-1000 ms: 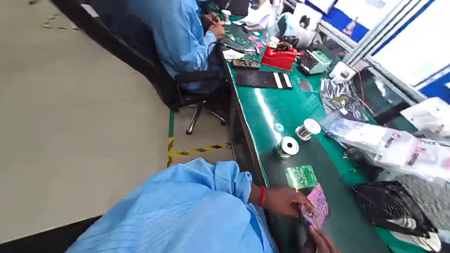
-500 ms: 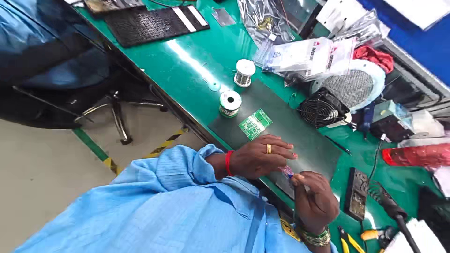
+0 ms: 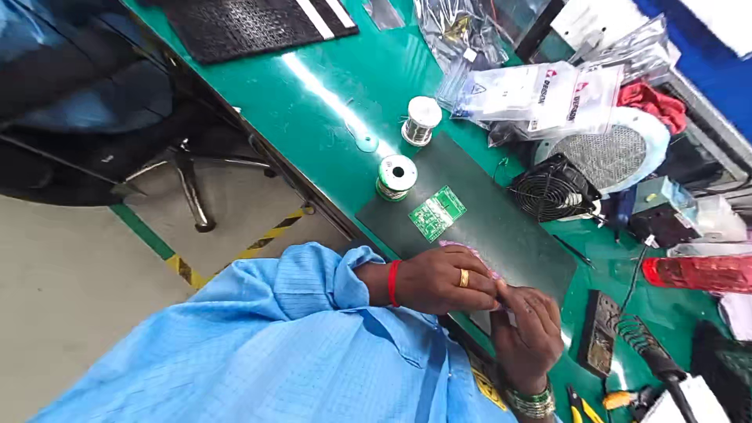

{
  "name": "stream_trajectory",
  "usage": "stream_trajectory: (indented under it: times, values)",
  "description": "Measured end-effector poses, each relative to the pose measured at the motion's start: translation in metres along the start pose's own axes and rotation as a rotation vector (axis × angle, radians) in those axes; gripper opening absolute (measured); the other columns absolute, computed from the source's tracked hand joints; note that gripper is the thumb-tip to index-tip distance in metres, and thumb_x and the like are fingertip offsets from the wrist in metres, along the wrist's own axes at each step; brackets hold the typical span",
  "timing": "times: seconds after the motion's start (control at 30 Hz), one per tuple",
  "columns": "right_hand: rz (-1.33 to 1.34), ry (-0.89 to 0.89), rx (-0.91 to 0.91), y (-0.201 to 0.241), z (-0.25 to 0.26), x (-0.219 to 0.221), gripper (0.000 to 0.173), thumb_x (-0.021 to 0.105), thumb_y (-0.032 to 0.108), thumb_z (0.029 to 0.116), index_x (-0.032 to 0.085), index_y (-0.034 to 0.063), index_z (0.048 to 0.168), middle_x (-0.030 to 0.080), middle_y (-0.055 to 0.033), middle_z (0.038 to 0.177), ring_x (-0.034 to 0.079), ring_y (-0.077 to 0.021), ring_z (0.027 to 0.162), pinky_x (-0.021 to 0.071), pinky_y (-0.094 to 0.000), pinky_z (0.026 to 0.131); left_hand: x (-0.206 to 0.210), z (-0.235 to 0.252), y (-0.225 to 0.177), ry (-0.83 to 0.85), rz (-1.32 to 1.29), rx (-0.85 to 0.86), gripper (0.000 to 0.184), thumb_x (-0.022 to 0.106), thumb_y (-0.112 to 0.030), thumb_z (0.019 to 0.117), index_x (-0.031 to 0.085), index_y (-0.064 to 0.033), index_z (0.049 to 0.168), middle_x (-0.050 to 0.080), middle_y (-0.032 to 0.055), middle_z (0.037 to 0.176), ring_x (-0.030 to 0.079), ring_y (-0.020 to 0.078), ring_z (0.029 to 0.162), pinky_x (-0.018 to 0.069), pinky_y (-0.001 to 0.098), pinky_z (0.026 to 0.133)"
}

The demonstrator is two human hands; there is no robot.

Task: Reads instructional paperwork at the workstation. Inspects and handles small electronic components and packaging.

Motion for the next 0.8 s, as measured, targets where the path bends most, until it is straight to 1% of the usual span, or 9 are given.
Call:
stream_trajectory:
  times: [0.17,0.27,0.37,0.43,0.5,0.53,0.6,0.7,0.8]
  values:
    - [-0.213,-0.087,0.035,-0.038,-0.015,-0.014,0.009,0.066,0.012,0.0933,0.073,0.0091,0.087,0.075,-0.0068,0.093,0.067,-0.0179,0.098,0.0467,-0.0264,0.096,-0.039,-0.022,0.022,-0.164,0.165,-0.184,0.019,0.055,-0.02,0.1055,0.069,-0.0076,0.108,0.074,0.0097,0.109,0.063,0.022,0.12,0.0455,0.0369,0.109]
    - [-0.349,-0.07,0.118,-0.062,-0.033,-0.015,0.015,0.065,0.011,0.0899,0.076,0.0061,0.081,0.075,-0.0132,0.09,0.068,-0.0261,0.093,0.0472,-0.0347,0.092,-0.072,-0.041,0.037,-0.28,0.288,-0.339,0.016,0.061,-0.02,0.1027,0.069,-0.0075,0.108,0.074,0.0081,0.109,0.063,0.0185,0.122,0.0457,0.0346,0.11]
    - [-0.359,0.066,0.224,-0.074,-0.048,-0.004,0.019,0.064,0.018,0.0897,0.078,0.0047,0.085,0.076,-0.0168,0.096,0.07,-0.0344,0.093,0.0498,-0.0479,0.089,-0.101,-0.057,0.048,-0.372,0.322,-0.446,0.016,0.065,-0.018,0.0992,0.07,-0.0047,0.107,0.074,0.0086,0.11,0.062,0.0175,0.123,0.0468,0.0348,0.109]
    - [-0.317,0.174,0.274,-0.075,-0.053,0.005,0.028,0.065,0.03,0.0934,0.081,0.0061,0.09,0.076,-0.0174,0.102,0.069,-0.0381,0.098,0.0501,-0.0543,0.089,-0.118,-0.066,0.055,-0.466,0.164,-0.527,0.028,0.064,-0.025,0.0999,0.068,-0.0025,0.117,0.071,0.009,0.12,0.061,0.0171,0.125,0.0488,0.0375,0.109]
    - [-0.273,0.198,0.289,-0.07,-0.053,0.011,0.034,0.065,0.035,0.0951,0.08,0.005,0.093,0.075,-0.0184,0.103,0.069,-0.0386,0.1,0.0501,-0.0543,0.091,-0.128,-0.071,0.064,-0.582,-0.202,-0.635,0.048,0.06,-0.048,0.0997,0.058,-0.0149,0.135,0.065,-0.003,0.132,0.059,0.0127,0.125,0.0498,0.0366,0.107]
    - [-0.255,0.195,0.282,-0.067,-0.051,0.012,0.034,0.065,0.034,0.0956,0.079,0.0033,0.095,0.075,-0.0192,0.103,0.069,-0.0386,0.101,0.0505,-0.0539,0.092,-0.131,-0.072,0.068,-0.659,-0.405,-0.678,0.058,0.059,-0.057,0.096,0.05,-0.0199,0.14,0.063,-0.0058,0.132,0.06,0.0136,0.121,0.052,0.0381,0.102]
    - [-0.204,0.172,0.256,-0.061,-0.046,0.014,0.03,0.066,0.028,0.0959,0.077,0.0005,0.096,0.075,-0.0204,0.102,0.07,-0.0376,0.102,0.0511,-0.0509,0.095,-0.136,-0.074,0.072,-0.83,-0.719,-0.704,0.068,0.057,-0.061,0.0943,0.039,-0.0212,0.147,0.062,-0.0022,0.127,0.064,0.0203,0.112,0.0558,0.0458,0.095]
    - [-0.135,0.156,0.239,-0.052,-0.041,0.018,0.027,0.066,0.024,0.0963,0.076,-0.0013,0.097,0.075,-0.0201,0.102,0.07,-0.0348,0.103,0.0507,-0.0457,0.098,-0.144,-0.075,0.067,-0.963,-0.873,-0.709,0.06,0.04,-0.058,0.1019,0.037,-0.0204,0.149,0.065,0.0026,0.12,0.067,0.0238,0.103,0.0575,0.0483,0.091]
    - [-0.071,0.137,0.25,-0.045,-0.033,0.017,0.028,0.067,0.025,0.0966,0.077,-0.0008,0.097,0.076,-0.0183,0.1,0.071,-0.0312,0.104,0.0518,-0.0428,0.099,-0.182,-0.056,0.036,-0.998,-0.777,-0.628,0.063,0.023,-0.064,0.1016,0.043,-0.0239,0.146,0.066,-0.0015,0.116,0.067,0.019,0.098,0.0582,0.0416,0.087]
Point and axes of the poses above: each hand's wrist, its own z-axis towards the middle knuckle, its own x-axis out of the palm, y = z × x, the point moved 7 cm from there along z, towards the middle knuckle
